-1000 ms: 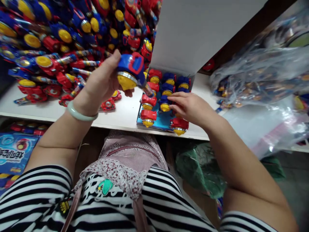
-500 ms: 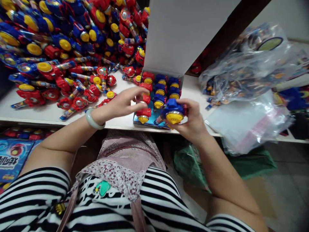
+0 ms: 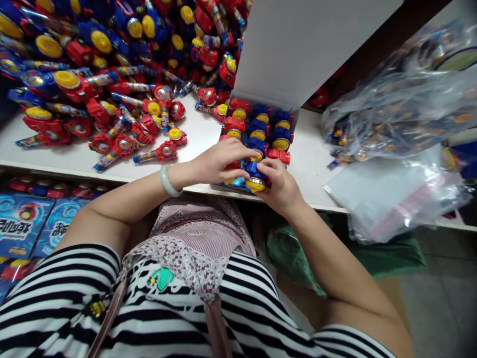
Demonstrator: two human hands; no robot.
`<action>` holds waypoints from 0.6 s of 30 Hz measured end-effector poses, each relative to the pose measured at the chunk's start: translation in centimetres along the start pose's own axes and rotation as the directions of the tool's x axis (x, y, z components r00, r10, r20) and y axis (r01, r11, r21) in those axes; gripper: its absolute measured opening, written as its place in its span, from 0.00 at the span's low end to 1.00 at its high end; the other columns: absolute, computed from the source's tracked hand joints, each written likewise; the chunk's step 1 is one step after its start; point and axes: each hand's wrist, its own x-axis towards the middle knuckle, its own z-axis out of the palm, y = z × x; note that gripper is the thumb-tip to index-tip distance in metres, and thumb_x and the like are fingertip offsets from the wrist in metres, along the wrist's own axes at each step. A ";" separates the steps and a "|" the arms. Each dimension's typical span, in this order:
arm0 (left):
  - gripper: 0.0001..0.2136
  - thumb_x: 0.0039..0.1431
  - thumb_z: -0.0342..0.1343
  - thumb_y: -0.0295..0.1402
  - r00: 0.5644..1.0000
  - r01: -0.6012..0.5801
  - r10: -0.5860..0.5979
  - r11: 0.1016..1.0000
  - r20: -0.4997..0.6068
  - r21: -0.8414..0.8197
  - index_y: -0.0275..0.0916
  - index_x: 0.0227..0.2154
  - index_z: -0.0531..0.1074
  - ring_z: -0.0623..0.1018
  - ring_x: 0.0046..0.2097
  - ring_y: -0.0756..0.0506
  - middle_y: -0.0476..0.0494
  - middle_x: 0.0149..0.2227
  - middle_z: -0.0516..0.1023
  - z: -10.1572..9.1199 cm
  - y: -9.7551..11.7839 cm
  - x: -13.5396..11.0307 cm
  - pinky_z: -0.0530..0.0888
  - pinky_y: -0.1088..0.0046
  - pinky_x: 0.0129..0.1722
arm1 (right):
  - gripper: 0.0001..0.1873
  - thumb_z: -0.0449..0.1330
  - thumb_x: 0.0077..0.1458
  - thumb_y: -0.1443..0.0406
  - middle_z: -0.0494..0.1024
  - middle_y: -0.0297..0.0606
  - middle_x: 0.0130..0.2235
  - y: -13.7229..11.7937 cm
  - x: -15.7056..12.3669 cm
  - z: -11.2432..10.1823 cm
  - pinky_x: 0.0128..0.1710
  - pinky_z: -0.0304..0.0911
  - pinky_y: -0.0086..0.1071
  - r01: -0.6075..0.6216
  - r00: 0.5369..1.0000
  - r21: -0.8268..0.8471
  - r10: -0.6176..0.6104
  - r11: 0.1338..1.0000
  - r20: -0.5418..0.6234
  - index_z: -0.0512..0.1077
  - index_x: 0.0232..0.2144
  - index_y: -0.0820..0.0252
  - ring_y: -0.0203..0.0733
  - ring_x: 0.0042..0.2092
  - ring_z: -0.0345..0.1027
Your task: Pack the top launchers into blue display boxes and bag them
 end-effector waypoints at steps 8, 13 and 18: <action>0.09 0.63 0.57 0.35 0.976 0.092 -0.134 0.969 0.174 0.229 0.37 0.37 0.80 0.75 0.43 0.40 0.37 0.34 0.79 1.0 -0.1 1.5 0.70 0.60 0.47 | 0.30 0.65 0.55 0.63 0.71 0.52 0.56 -2.3 1.4 -1.3 0.63 0.55 0.65 -0.134 0.941 -0.198 0.187 0.971 0.283 0.65 0.59 0.55 0.61 0.59 0.66; 0.06 0.58 0.62 0.34 0.957 0.107 -0.119 0.992 0.265 0.059 0.37 0.36 0.79 0.77 0.46 0.40 0.39 0.37 0.80 -0.8 0.4 2.3 0.71 0.59 0.50 | 0.36 0.67 0.55 0.53 0.69 0.52 0.59 -2.5 1.3 -5.0 0.61 0.59 0.62 -0.183 0.923 -0.090 0.202 0.979 0.327 0.64 0.63 0.51 0.62 0.61 0.63; 0.18 0.63 0.59 0.42 0.883 0.207 -0.363 0.870 -0.296 -0.448 0.40 0.52 0.69 0.79 0.43 0.46 0.45 0.41 0.78 -6.9 -3.7 7.6 0.76 0.66 0.46 | 0.26 0.55 0.65 0.51 0.77 0.51 0.52 5.1 6.0 -10.3 0.53 0.68 0.48 -0.416 0.830 0.246 0.476 0.876 -0.291 0.66 0.61 0.54 0.50 0.51 0.74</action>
